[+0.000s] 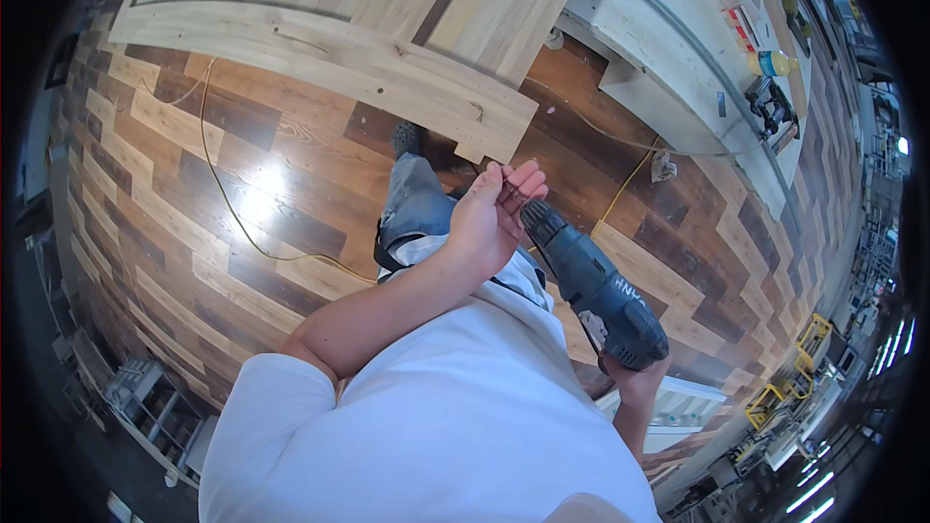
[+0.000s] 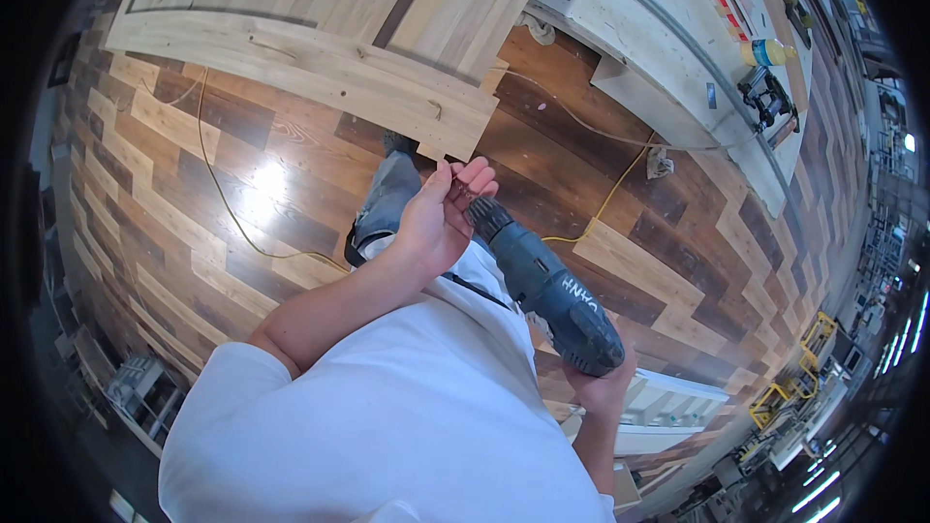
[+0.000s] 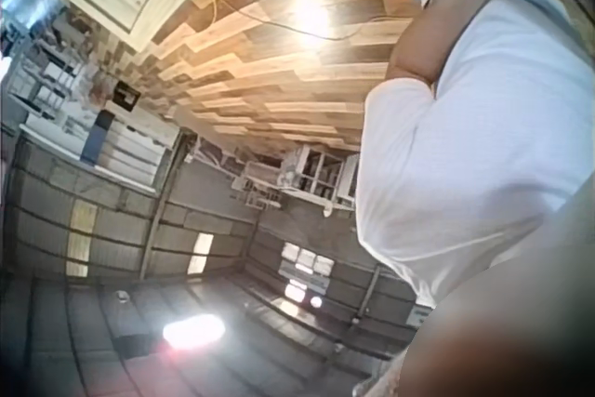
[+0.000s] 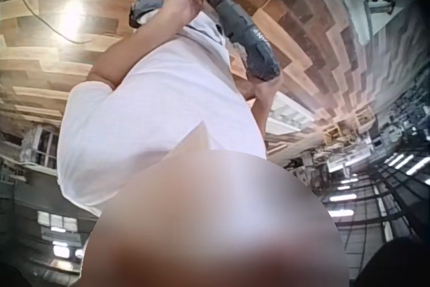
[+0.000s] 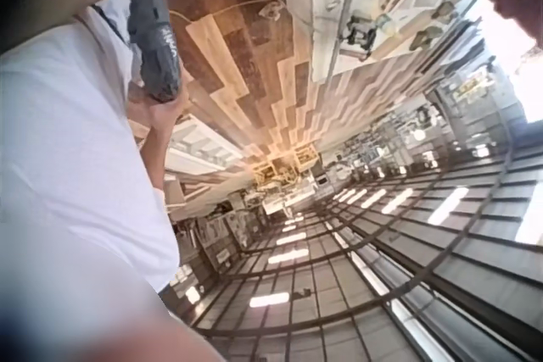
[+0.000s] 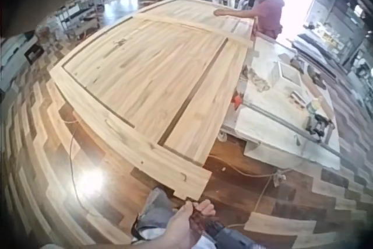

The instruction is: Assembling a wooden door frame by drilling screws into the wooden joints.

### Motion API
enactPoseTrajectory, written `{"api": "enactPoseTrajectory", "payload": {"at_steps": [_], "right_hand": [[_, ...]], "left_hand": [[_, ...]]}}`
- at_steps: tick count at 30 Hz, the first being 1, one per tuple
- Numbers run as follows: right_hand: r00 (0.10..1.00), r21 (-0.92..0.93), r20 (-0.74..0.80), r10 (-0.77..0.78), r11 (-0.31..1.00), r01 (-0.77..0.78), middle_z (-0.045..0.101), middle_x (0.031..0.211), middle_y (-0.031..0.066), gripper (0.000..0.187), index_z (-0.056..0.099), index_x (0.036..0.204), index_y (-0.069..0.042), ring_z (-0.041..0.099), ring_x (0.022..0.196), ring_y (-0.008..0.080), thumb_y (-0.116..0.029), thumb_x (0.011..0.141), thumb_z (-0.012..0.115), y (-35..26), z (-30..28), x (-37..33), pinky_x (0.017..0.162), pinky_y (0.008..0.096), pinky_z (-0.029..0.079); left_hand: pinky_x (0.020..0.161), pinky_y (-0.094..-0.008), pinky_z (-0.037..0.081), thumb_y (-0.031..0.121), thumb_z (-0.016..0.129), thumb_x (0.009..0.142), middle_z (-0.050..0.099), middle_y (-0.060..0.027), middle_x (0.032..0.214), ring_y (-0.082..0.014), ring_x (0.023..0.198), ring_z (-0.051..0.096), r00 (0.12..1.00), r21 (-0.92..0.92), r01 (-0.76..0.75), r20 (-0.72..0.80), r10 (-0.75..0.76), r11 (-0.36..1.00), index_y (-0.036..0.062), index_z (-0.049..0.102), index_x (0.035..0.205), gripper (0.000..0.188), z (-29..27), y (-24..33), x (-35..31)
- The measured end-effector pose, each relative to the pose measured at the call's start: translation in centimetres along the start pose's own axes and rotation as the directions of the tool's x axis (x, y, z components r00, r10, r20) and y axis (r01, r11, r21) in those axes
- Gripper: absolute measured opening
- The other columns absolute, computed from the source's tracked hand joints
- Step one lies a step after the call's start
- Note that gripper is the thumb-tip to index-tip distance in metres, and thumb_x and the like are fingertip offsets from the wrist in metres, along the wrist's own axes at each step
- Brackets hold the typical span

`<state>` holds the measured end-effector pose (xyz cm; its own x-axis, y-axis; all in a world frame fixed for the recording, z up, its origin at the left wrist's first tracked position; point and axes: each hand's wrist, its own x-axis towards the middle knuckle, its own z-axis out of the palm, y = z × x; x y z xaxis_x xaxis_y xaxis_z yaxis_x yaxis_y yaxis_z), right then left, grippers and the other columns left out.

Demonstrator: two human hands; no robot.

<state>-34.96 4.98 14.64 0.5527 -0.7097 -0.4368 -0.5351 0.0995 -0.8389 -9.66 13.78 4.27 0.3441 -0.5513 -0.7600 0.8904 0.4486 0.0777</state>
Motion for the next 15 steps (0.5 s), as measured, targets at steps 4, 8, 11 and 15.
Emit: {"api": "enactPoseTrajectory", "payload": {"at_steps": [4,8,11,15], "right_hand": [[0.987,0.061,-0.031,0.160,0.986,-0.158,0.066,0.100,0.0085,0.059,0.059,0.116,0.003,0.063,0.089,0.0156,0.010,0.059,0.071,-0.8,0.4,0.7,0.080,0.0285,0.051],[0.976,0.164,0.104,0.191,0.965,-0.207,0.066,0.095,0.0115,0.049,0.060,0.111,0.003,0.066,0.085,0.0182,0.012,0.063,0.068,-2.2,1.0,2.2,0.068,0.0300,0.055],[0.952,0.164,0.113,0.285,0.939,-0.301,0.067,0.093,0.0115,0.048,0.060,0.111,0.003,0.066,0.085,0.0183,0.013,0.064,0.067,-3.5,1.9,2.9,0.068,0.0298,0.055],[0.973,0.022,0.052,0.226,0.974,-0.227,0.067,0.093,0.0089,0.052,0.060,0.112,0.001,0.064,0.082,0.0158,0.014,0.062,0.069,-4.2,2.3,3.3,0.071,0.0276,0.052]], "left_hand": [[0.099,-0.0424,0.048,0.032,0.034,0.104,0.062,-0.0095,0.120,-0.0265,0.111,0.059,0.999,-0.091,0.054,0.006,-0.054,0.994,0.0081,0.049,0.109,0.029,0.2,-0.4,0.5],[0.099,-0.0439,0.048,0.033,0.032,0.104,0.062,-0.0076,0.120,-0.0272,0.111,0.060,1.000,-0.148,0.020,-0.011,-0.022,0.989,0.0094,0.049,0.110,0.030,0.5,-0.2,1.3],[0.099,-0.0438,0.049,0.032,0.033,0.104,0.062,-0.0087,0.118,-0.0270,0.110,0.060,0.999,-0.149,0.037,-0.016,-0.040,0.988,0.0084,0.049,0.110,0.029,0.5,0.4,1.6],[0.098,-0.0433,0.049,0.031,0.032,0.104,0.063,-0.0101,0.116,-0.0258,0.108,0.061,0.999,-0.229,0.019,-0.040,-0.029,0.973,0.0072,0.049,0.108,0.029,0.4,0.7,2.2]]}}
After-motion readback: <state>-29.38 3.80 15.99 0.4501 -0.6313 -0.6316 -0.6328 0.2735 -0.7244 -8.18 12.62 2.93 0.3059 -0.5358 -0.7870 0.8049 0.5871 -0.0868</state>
